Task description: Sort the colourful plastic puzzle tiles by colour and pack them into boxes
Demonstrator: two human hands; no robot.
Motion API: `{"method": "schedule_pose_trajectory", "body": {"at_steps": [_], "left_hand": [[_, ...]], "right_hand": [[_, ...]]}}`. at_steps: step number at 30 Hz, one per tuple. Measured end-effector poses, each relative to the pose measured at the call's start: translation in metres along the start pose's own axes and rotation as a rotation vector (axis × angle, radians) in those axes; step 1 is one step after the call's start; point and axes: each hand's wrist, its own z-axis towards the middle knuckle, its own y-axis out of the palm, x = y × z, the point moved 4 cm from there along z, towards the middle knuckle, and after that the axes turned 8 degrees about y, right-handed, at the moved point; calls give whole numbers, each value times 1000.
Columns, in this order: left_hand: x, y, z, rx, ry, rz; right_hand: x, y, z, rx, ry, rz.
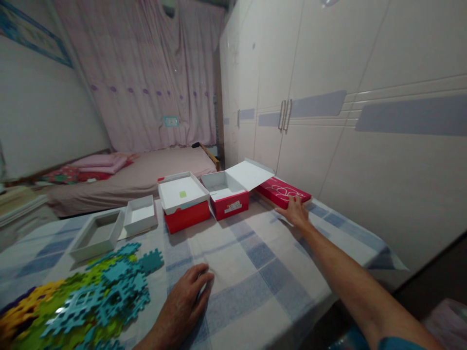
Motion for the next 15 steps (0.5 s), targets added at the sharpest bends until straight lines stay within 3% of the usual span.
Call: {"method": "schedule_pose_trajectory", "body": {"at_steps": [7, 10, 13, 15], "left_hand": [[0, -2, 0, -13, -3, 2], [0, -1, 0, -21, -4, 5], [0, -1, 0, -8, 10, 12], [0, -1, -1, 7, 19, 17]], "right_hand": [[-14, -19, 2, 75, -86, -279], [-19, -30, 6, 123, -86, -298], [-16, -35, 14, 154, -44, -112], [-7, -32, 21, 116, 106, 221]]}}
